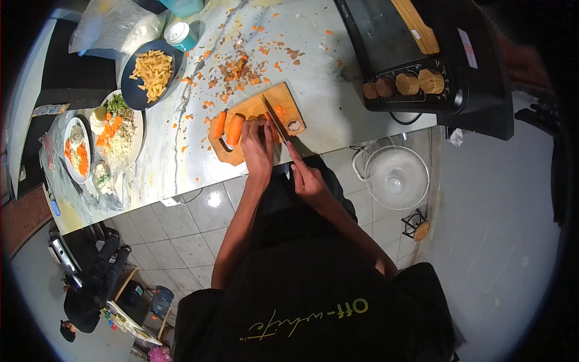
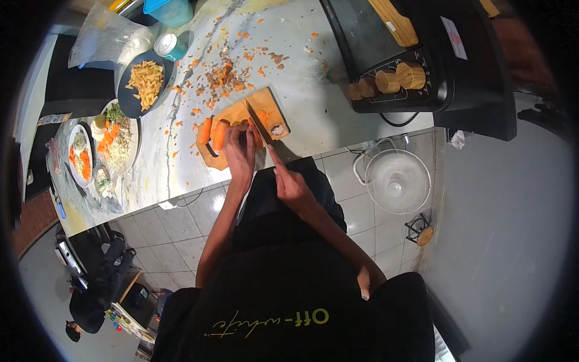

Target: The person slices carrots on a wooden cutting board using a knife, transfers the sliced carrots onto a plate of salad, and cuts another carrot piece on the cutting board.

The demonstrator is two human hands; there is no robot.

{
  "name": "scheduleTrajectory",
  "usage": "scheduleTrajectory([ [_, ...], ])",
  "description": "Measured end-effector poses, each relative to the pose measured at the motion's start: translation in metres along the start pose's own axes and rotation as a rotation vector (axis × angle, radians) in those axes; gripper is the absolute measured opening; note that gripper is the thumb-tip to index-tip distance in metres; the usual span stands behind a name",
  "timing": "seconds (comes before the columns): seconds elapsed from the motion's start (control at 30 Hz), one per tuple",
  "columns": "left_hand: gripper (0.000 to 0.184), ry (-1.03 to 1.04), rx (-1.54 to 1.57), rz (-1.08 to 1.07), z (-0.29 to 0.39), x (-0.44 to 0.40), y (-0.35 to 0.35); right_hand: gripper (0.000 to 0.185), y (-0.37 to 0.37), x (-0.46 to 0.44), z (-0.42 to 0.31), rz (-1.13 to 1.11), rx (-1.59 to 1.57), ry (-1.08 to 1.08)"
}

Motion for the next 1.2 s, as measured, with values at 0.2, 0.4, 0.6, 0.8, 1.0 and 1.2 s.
scheduleTrajectory([
  [0.2, 0.022, -0.063, 0.025, 0.015, 0.002, 0.009, 0.004, 0.03, -0.003, 0.012, 0.0, -0.011, -0.069, 0.127],
  [0.4, 0.025, -0.058, 0.04, 0.044, 0.001, 0.011, 0.011, 0.041, -0.015, 0.005, 0.018, 0.032, -0.598, 0.354],
  [0.6, 0.023, 0.071, -0.103, 0.073, 0.012, 0.014, 0.009, 0.04, -0.022, -0.001, 0.034, -0.367, -0.689, 0.679],
  [0.8, 0.026, -0.081, -0.12, 0.102, 0.006, 0.012, -0.001, 0.039, -0.02, -0.002, 0.048, -0.348, -0.705, 0.593],
  [1.0, 0.024, -0.071, -0.139, 0.12, 0.014, 0.015, -0.001, 0.037, -0.019, -0.004, 0.063, -0.49, -0.731, 0.629],
  [1.2, 0.024, -0.177, -0.17, 0.125, 0.017, 0.023, -0.004, 0.036, -0.014, -0.006, 0.076, -0.488, -0.733, 0.593],
])
Point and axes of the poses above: each hand's wrist, its own x-axis away from the middle knuckle, its own y-axis out of the palm, z = x × y, the point moved 4 cm from there along -x, towards the middle knuckle, and after that the axes turned 7 degrees about x, right-handed, at the moved point
